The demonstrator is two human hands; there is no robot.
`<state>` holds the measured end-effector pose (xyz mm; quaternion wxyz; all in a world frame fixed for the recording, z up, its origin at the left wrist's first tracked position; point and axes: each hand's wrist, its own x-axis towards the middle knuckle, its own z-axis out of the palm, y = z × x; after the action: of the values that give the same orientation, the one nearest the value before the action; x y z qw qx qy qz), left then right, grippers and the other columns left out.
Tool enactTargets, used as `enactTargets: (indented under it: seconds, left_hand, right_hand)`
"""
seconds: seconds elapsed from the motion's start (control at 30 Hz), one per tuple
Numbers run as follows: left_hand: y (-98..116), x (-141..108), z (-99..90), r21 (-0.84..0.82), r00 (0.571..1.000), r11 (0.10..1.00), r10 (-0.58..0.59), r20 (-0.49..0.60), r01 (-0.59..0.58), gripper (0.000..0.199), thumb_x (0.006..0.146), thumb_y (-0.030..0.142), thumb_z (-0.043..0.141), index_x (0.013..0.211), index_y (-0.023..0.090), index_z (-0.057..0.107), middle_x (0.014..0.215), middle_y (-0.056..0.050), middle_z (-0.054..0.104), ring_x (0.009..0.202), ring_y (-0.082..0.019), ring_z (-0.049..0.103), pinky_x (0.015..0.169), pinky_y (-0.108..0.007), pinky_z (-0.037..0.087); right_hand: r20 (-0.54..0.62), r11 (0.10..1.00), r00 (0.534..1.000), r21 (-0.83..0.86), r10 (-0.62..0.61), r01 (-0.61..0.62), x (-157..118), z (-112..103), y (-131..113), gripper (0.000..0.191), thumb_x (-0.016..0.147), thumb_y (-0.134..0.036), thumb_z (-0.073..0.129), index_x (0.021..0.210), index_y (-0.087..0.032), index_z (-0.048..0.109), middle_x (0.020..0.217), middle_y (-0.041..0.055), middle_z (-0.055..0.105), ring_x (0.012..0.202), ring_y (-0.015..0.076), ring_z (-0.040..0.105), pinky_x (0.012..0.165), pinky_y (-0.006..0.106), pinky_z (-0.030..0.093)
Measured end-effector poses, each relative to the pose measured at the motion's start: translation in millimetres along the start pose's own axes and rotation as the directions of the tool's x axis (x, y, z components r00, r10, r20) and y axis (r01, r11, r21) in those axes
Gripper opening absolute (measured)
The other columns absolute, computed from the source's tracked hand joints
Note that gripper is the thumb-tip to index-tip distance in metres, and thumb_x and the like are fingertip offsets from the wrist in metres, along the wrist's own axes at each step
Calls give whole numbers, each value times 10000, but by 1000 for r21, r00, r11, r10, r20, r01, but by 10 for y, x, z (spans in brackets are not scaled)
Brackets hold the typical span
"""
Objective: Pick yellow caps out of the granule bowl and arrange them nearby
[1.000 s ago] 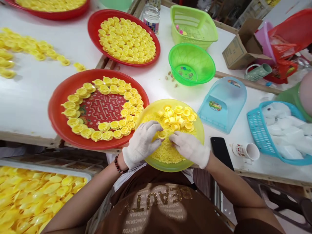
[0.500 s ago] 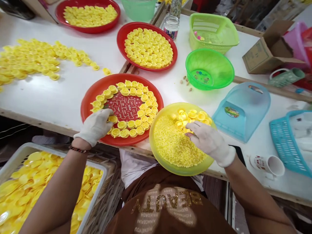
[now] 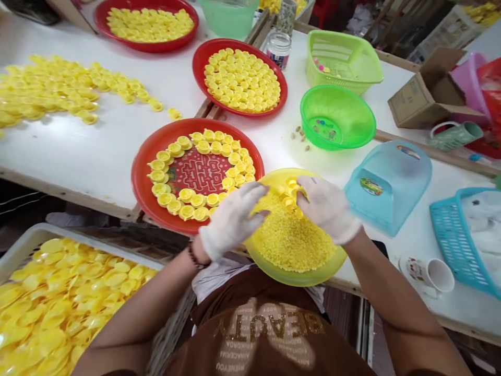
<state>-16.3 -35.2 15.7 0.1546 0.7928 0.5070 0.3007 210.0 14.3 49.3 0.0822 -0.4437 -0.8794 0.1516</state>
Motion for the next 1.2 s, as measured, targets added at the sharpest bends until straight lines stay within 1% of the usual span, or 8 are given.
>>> enactTargets:
  seconds: [0.1,0.2,0.37,0.47,0.6,0.87,1.07,1.2]
  left_hand:
    - [169,2,286,-15,995,996,92,27,-92,439,931,231,558,1358,166,480,1310,-143,583,1206,-234,594,996,-379,541]
    - [191,-55,341,27,989,995,91,118,-95,352,929,185,522,1279,194,554,1157,-100,638,1078,-223,625,928,-370,548]
    - [147,-133,284,157,973,986,10,232,-47,209,889,232,608,1092,193,640,1108,-78,673,1011,-265,604,899,-445,499]
    - [156,-128,315,196,973,981,-47,226,2,325,880,291,642,1183,174,618,1162,-102,665,1048,-286,594,907,-460,479]
    - [168,-116,358,236,975,972,-70,212,18,302,883,333,637,1138,171,638,1133,-111,671,1007,-299,604,891,-469,466]
    - [232,-110,451,133,975,991,-53,218,24,224,856,214,600,1072,169,640,1074,-91,687,997,-288,626,874,-443,487]
    - [231,-144,472,59,988,998,-44,150,36,272,819,157,599,1090,156,626,1101,-95,703,1028,-273,653,929,-420,503]
    - [203,-192,446,-20,995,999,-46,93,48,259,846,190,595,1104,170,613,1132,-85,705,1048,-250,664,952,-398,510]
  right_hand:
    - [50,997,998,71,25,-29,-134,69,-75,258,1022,-289,469,1211,-195,617,1082,95,705,938,208,673,848,350,547]
    - [134,991,988,96,79,-93,-373,146,-61,315,1024,-313,436,1301,-205,539,1097,88,711,938,214,680,835,336,538]
    - [309,972,933,-195,186,-129,-630,259,-141,405,906,-391,628,1230,-162,547,1047,138,666,827,274,668,721,393,532]
    - [392,954,900,-289,193,-78,-596,337,-227,242,921,-265,574,1138,-157,570,1033,138,640,783,247,642,658,359,506]
    - [349,998,936,-50,45,-29,-522,352,-120,196,900,-60,455,1026,-138,583,1005,120,648,914,229,617,828,355,499]
    - [88,959,995,281,-47,20,-434,197,-74,154,912,-91,503,1019,-181,568,1030,52,654,1002,179,597,942,318,469]
    - [124,966,992,255,19,-50,-466,141,-136,225,954,-130,501,1169,-184,538,1127,75,647,1061,189,599,964,333,471]
    - [297,991,950,65,96,-121,-560,220,-82,176,942,-142,515,1107,-157,572,1084,101,646,1028,218,605,927,359,481]
